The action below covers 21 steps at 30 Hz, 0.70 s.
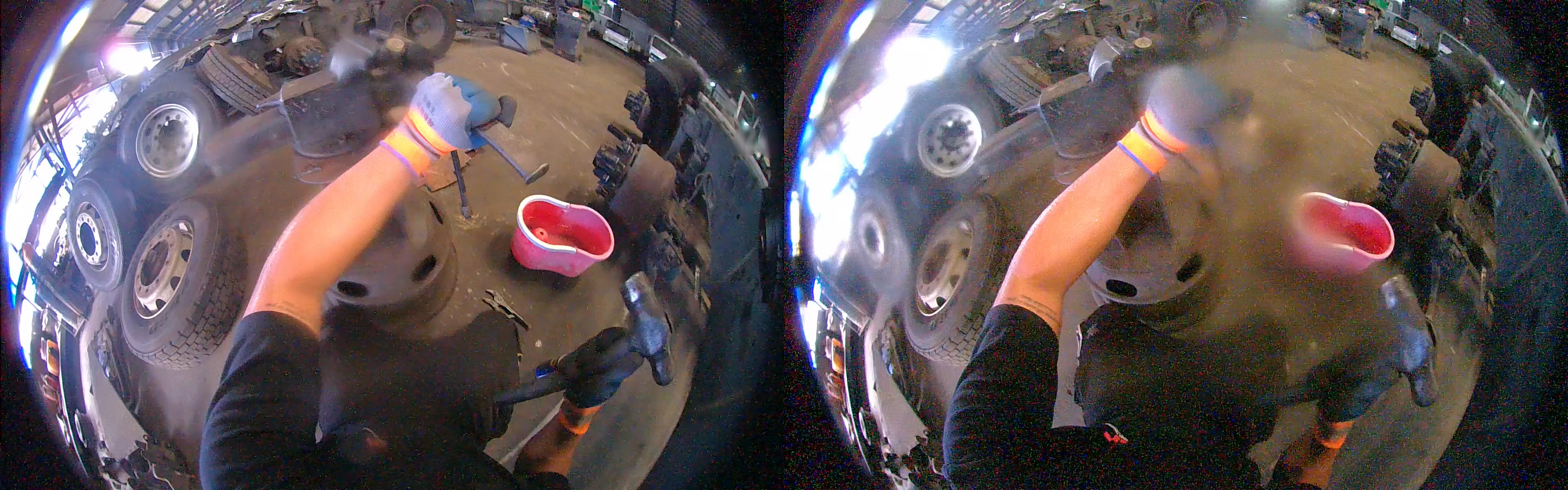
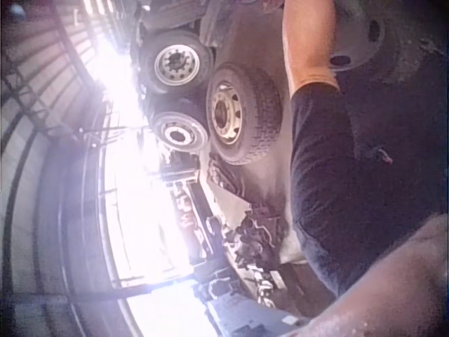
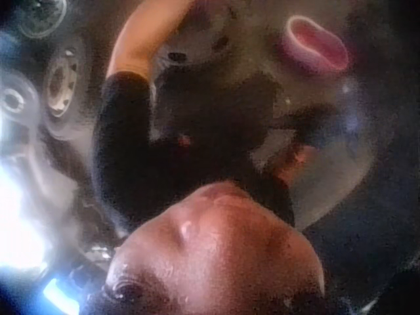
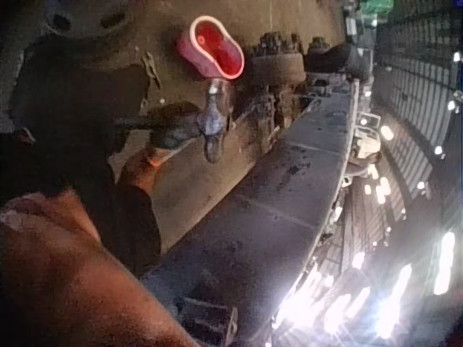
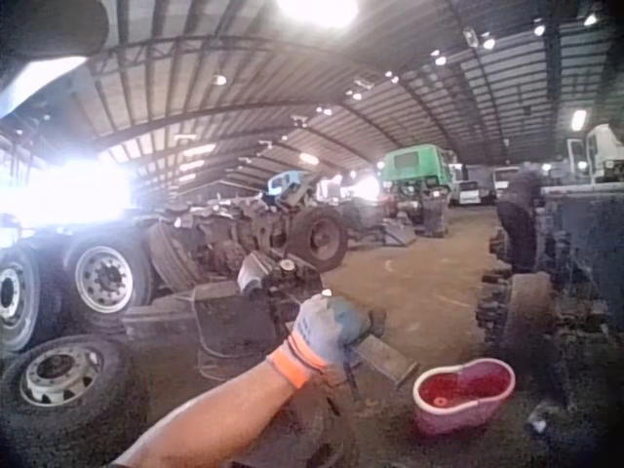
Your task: The person uses a hammer and pliers to work on a large metal vehicle part, repeatedly striking and adjusting components. They also wipe the part with a cloth and handle a small metal piece.
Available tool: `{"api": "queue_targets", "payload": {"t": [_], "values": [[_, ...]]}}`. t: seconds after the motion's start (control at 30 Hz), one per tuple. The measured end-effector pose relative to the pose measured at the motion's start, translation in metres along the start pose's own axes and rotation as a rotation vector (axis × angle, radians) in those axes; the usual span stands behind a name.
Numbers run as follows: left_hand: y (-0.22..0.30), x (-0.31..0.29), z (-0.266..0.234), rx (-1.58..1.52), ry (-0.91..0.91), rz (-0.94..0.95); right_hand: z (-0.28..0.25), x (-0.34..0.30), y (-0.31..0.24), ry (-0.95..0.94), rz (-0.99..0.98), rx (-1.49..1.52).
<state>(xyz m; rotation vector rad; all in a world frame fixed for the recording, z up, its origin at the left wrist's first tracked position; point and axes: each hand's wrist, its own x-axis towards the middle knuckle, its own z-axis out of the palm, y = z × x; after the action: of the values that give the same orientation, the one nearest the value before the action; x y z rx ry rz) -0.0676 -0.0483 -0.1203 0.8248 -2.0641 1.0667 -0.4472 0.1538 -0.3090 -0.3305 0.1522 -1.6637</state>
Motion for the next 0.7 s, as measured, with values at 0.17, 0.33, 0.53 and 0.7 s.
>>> {"api": "queue_targets", "payload": {"t": [0.17,0.33,0.53,0.7], "values": [[0.004,0.013,-0.007,0.019,-0.056,-0.087,0.013,-0.006,0.038,0.040,0.006,0.205],[0.003,0.012,-0.002,0.008,-0.033,-0.086,-0.010,0.000,0.029,0.293,0.226,1.133],[0.000,0.010,0.005,0.072,-0.085,-0.100,0.066,0.004,0.026,0.274,0.580,0.978],[0.001,0.025,0.022,0.105,-0.052,-0.089,0.082,0.020,0.078,-0.087,-0.222,-0.612]]}}
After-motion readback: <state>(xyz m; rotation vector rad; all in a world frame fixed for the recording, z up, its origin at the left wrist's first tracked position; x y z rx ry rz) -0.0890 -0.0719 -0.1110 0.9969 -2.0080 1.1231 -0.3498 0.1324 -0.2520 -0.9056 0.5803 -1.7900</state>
